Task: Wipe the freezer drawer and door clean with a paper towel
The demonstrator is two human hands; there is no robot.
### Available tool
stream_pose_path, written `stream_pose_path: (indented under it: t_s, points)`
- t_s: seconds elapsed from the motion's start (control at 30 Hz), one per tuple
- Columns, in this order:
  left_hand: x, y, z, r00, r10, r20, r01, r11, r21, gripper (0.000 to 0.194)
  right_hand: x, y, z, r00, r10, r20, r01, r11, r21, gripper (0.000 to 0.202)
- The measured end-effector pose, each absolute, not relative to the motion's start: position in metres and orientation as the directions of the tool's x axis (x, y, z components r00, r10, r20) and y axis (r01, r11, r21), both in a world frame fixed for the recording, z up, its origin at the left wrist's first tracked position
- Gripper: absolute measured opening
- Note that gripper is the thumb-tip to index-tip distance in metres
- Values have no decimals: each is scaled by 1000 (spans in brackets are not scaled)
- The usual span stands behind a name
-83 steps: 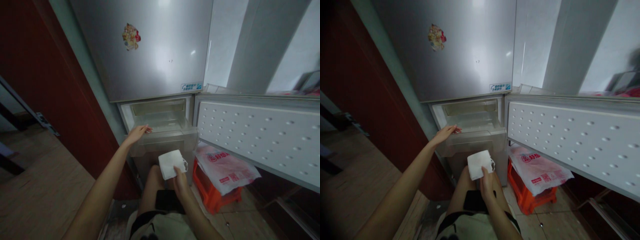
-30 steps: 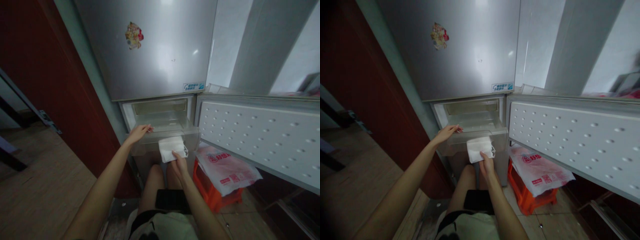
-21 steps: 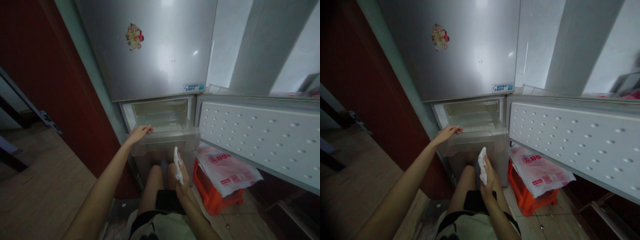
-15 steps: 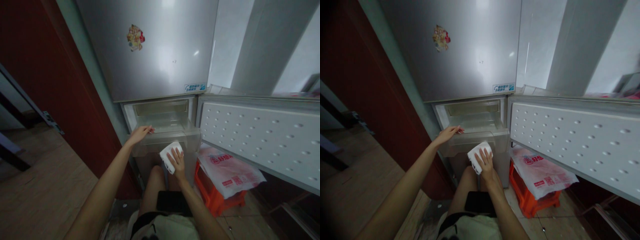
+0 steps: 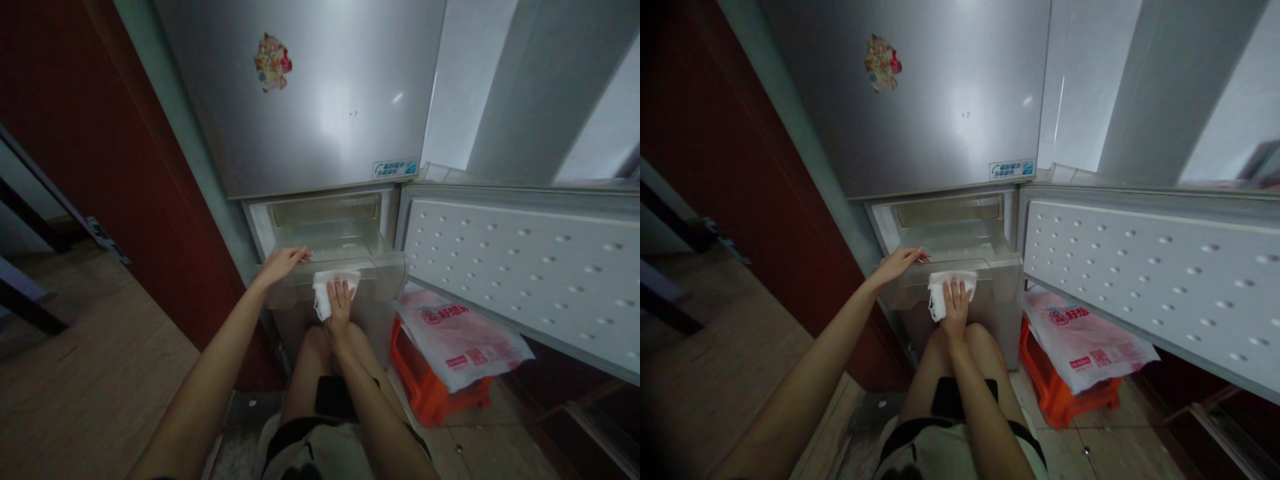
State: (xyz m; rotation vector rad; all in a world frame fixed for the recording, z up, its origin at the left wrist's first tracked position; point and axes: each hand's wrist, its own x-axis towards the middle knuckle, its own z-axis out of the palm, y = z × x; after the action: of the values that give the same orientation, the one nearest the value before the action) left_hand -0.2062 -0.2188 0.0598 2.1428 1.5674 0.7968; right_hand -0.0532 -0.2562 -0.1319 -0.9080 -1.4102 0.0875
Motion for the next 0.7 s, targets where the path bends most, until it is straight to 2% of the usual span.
stream_pose_path:
  t_s: [0.1, 0.27, 0.43, 0.7]
  points:
    - [-206, -219, 59, 216, 948, 233, 738, -314, 597, 55, -70, -253, -127, 156, 546, 823, 550, 644, -531, 53]
    - [-203, -220, 60, 216, 948, 236, 730, -317, 605, 56, -93, -254, -116, -4, 505, 863, 770, 552, -320, 58]
    - [-203, -221, 61, 216, 948, 235, 729, -317, 607, 56, -95, -253, -112, -165, 511, 844, 811, 557, -179, 60]
    - [-203, -223, 61, 216, 945, 245, 751, -321, 577, 57, -69, -248, -110, -198, 491, 848, 853, 513, -98, 57]
